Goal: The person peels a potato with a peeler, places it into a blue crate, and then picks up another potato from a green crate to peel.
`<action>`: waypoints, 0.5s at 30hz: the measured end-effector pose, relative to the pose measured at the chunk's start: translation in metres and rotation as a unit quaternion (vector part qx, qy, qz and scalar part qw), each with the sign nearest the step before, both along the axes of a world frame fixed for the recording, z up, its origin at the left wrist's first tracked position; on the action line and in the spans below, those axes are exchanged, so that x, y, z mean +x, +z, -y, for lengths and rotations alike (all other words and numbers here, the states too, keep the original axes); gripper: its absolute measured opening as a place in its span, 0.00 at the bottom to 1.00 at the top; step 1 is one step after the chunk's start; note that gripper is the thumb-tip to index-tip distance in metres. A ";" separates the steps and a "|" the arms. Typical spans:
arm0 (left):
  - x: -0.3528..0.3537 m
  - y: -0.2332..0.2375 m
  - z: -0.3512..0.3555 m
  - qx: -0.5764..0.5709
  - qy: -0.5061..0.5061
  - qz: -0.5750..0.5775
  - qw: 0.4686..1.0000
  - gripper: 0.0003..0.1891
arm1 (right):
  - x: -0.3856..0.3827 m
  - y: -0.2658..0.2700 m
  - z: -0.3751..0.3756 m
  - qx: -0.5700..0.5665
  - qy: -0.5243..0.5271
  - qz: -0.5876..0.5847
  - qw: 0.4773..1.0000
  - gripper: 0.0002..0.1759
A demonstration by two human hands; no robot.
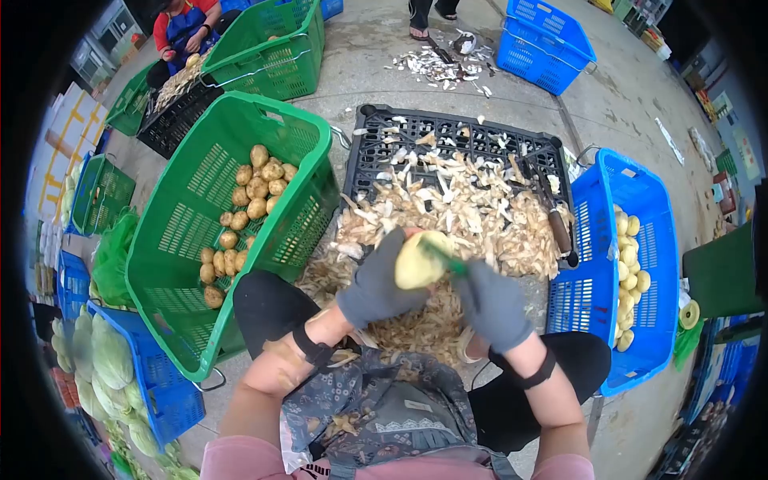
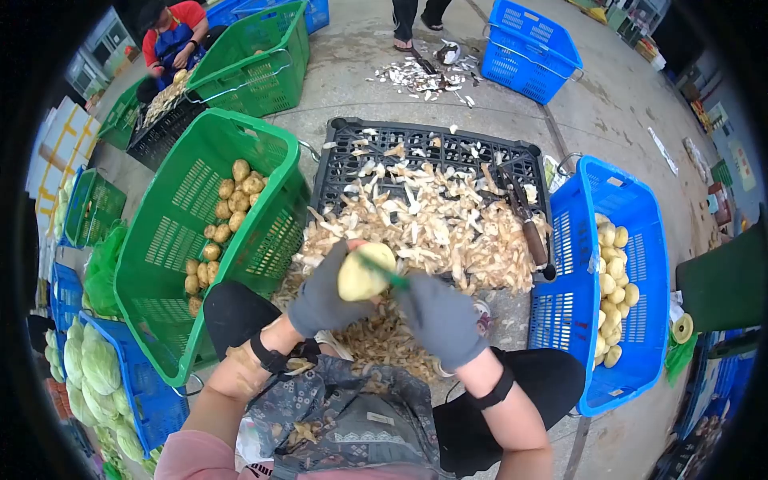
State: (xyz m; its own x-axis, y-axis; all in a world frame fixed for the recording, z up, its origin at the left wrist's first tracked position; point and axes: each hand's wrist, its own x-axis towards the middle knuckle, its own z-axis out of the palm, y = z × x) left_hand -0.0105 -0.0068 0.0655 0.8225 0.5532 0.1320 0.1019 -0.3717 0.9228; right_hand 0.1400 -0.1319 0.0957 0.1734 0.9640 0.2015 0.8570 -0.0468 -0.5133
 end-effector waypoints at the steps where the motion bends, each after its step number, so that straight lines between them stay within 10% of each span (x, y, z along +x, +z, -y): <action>1: -0.003 0.001 -0.002 0.033 0.013 0.002 0.999 0.38 | 0.014 -0.009 -0.002 0.000 -0.070 0.008 0.998 0.10; 15: -0.004 -0.005 0.001 0.126 0.049 0.008 0.991 0.36 | -0.003 -0.009 -0.008 0.003 -0.050 0.089 0.995 0.10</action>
